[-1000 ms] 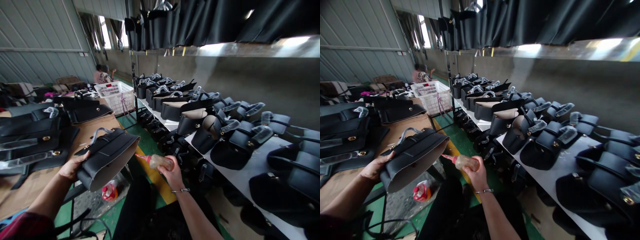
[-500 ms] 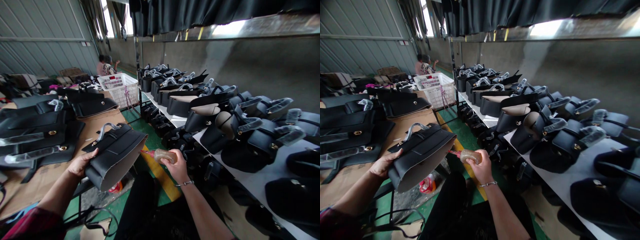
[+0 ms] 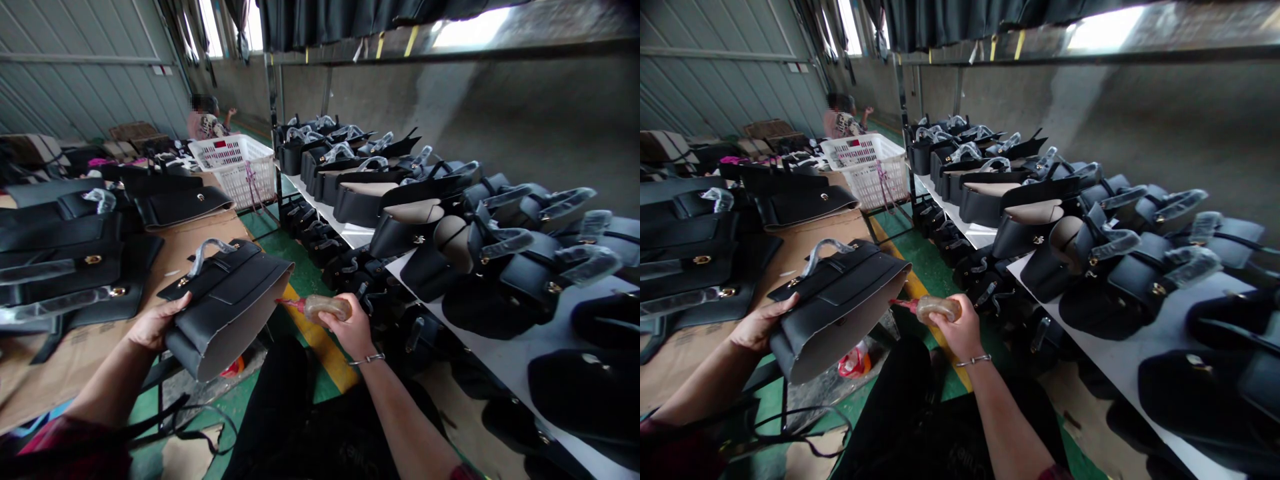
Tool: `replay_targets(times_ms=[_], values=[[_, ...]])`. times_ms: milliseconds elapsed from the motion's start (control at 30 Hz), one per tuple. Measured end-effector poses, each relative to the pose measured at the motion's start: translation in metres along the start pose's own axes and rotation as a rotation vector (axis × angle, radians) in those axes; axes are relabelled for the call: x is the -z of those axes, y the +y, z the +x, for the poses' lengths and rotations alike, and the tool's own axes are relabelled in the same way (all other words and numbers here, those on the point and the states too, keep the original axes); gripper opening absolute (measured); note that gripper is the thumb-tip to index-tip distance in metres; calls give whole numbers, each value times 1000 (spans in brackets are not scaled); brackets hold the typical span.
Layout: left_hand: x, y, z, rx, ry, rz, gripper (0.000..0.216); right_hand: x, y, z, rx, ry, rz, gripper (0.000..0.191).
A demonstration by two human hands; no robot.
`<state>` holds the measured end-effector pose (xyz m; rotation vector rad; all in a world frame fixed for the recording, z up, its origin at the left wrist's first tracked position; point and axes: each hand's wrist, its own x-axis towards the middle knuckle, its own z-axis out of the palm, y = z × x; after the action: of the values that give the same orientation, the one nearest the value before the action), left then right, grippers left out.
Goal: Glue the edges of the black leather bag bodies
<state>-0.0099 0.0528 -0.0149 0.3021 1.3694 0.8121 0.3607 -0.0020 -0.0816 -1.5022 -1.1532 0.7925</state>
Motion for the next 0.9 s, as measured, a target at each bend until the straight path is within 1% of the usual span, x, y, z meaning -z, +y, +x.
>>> replay_targets(times_ms=[167, 267, 333, 400, 467, 533, 633, 767, 833, 900], values=[[7, 0, 8, -5, -6, 31, 49, 1, -4, -9, -49, -58, 36, 35], [5, -2, 5, -20, -11, 65, 53, 0, -7, -17, -85, -78, 47, 35], [1, -3, 0, -51, -21, 74, 51, -1, -9, -24, -97, -102, 41, 35], [-1, -3, -4, -83, -36, 72, 48, -2, -10, -30, -97, -136, 29, 35], [-2, -3, -6, -83, -51, 62, 48, -3, -9, -33, -81, -159, 12, 34], [-1, -2, -4, -46, -52, 66, 51, -3, -7, -32, -46, -136, -15, 33], [1, -1, -1, -26, -41, 84, 50, -1, -2, -23, 23, -29, -69, 32], [2, -1, 0, -26, 3, 61, 49, 2, 4, -5, 68, 102, -100, 32], [1, 0, -1, -5, -2, 56, 50, 2, 6, 2, 78, 122, -81, 31], [0, 0, -3, -13, -28, 50, 48, 0, 6, 5, 65, 113, -56, 32]])
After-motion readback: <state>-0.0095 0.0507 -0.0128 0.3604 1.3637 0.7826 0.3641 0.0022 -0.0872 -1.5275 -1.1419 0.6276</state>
